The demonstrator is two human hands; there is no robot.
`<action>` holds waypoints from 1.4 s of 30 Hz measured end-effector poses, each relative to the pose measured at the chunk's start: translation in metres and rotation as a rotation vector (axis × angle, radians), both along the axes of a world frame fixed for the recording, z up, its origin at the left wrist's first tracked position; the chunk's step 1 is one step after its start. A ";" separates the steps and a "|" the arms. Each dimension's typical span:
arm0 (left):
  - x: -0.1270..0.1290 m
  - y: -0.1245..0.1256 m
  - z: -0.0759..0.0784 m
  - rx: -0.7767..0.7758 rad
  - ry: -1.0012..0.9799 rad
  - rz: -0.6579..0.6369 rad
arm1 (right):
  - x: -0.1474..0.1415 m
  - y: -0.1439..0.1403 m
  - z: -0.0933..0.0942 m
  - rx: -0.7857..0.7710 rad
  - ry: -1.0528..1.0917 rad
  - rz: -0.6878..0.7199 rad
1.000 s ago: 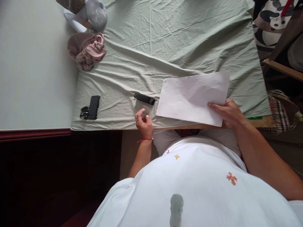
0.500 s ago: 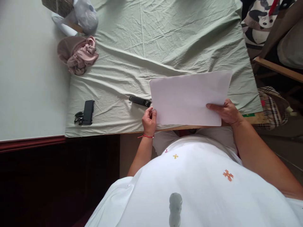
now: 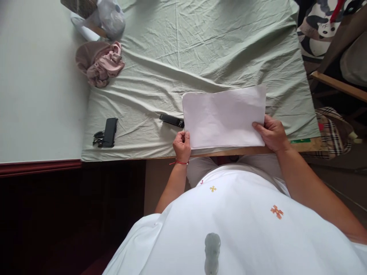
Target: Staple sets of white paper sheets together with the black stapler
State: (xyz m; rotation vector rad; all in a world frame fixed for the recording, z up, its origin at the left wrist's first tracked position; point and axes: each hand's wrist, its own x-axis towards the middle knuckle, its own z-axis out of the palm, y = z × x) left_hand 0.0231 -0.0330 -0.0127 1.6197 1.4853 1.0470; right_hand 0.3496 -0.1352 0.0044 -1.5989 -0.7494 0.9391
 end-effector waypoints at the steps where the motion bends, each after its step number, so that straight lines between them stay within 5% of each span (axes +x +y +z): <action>1: -0.001 0.000 -0.001 -0.015 -0.028 -0.031 | 0.000 0.000 -0.001 -0.004 -0.011 -0.003; 6: -0.005 -0.001 -0.002 -0.094 -0.188 -0.185 | -0.001 0.000 -0.003 0.029 0.030 -0.027; 12: -0.005 0.000 -0.002 -0.067 -0.069 -0.057 | -0.001 0.001 -0.003 0.031 0.018 -0.052; 18: -0.005 0.000 0.002 -0.116 -0.206 -0.156 | -0.002 0.002 -0.003 0.048 0.069 -0.090; 24: -0.006 0.000 0.006 -0.054 -0.057 -0.063 | -0.002 0.002 -0.006 0.062 0.079 -0.066; 31: -0.007 -0.001 0.006 -0.095 -0.189 -0.150 | 0.000 0.001 -0.009 0.084 0.106 -0.070; 42: -0.007 -0.001 0.007 -0.043 -0.165 -0.090 | 0.004 0.002 -0.016 0.113 0.087 -0.058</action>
